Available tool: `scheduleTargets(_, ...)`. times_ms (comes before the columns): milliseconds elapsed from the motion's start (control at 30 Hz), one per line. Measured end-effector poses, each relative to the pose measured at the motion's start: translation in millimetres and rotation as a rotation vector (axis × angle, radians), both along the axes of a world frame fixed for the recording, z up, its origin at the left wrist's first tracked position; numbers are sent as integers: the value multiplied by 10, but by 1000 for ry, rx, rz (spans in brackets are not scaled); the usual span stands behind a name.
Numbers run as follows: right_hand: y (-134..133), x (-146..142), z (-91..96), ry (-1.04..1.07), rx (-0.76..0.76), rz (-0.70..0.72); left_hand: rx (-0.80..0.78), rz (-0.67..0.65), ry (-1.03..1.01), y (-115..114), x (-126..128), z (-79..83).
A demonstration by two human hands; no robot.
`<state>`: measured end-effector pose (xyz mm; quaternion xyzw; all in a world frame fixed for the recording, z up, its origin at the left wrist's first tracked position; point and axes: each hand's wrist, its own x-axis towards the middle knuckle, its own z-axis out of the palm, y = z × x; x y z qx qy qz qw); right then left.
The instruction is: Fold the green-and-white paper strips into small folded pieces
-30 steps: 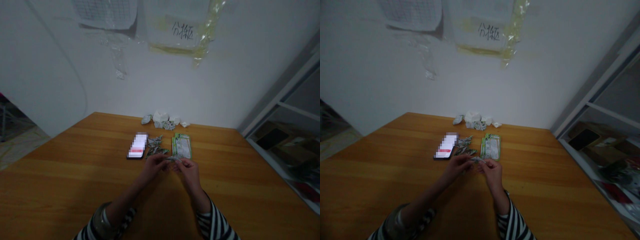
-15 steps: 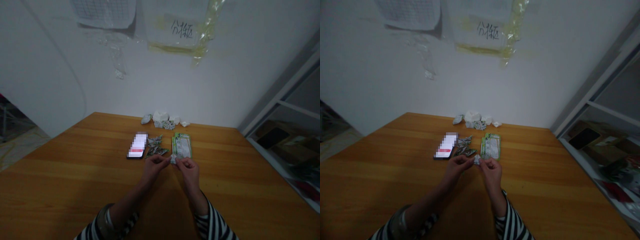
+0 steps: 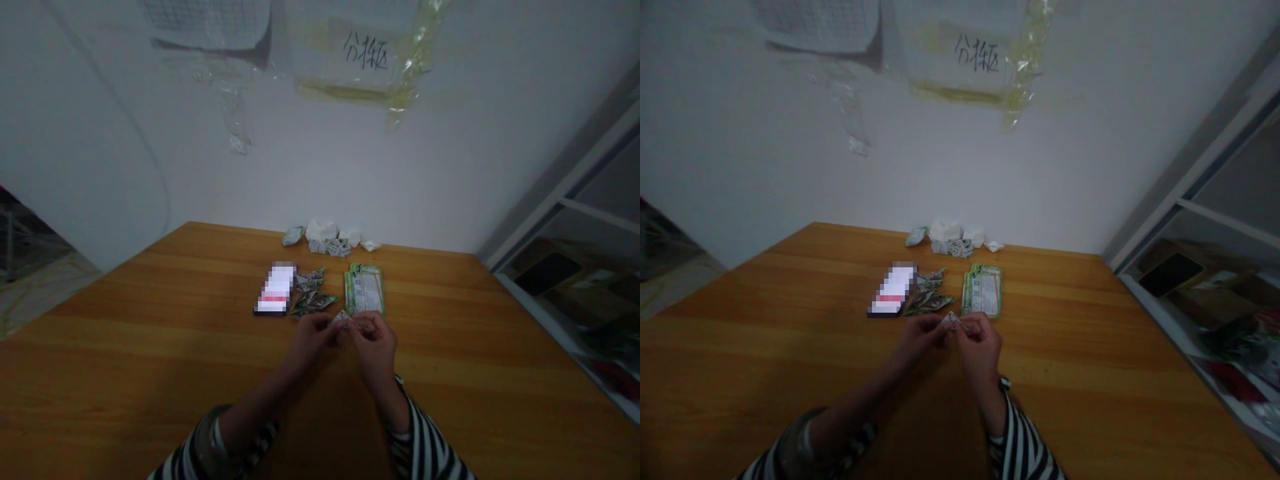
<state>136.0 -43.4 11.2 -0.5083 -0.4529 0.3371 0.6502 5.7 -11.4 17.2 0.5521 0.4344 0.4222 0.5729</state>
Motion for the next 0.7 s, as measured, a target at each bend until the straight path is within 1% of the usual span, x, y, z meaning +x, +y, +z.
scheduleTargets(167, 7, 14, 16, -19, -28, 131, 94, 73, 85, -65, -1, 29)
scheduleTargets(267, 34, 61, 17, -121, -52, 164, 101, 44, 93, -61, -12, 45)
scheduleTargets(333, 50, 80, 10, -116, -71, 191, 96, 3, 96, -49, -15, 32)
scheduleTargets(400, 63, 81, -5, -21, -101, 252, 82, -36, 101, -43, -7, 5)
scheduleTargets(467, 74, 70, -25, 97, -126, 290, 108, -58, 140, -52, 9, -17)
scheduleTargets(533, 87, 66, -47, 205, -137, 247, 212, -77, 233, -71, 26, -17)
scheduleTargets(600, 101, 80, -67, 293, -146, 217, 347, -127, 333, -91, 38, 4)
scheduleTargets(667, 116, 106, -85, 331, -148, 275, 418, -190, 365, -105, 41, 33)
scheduleTargets(700, 124, 120, -94, 324, -142, 323, 419, -209, 349, -108, 39, 45)
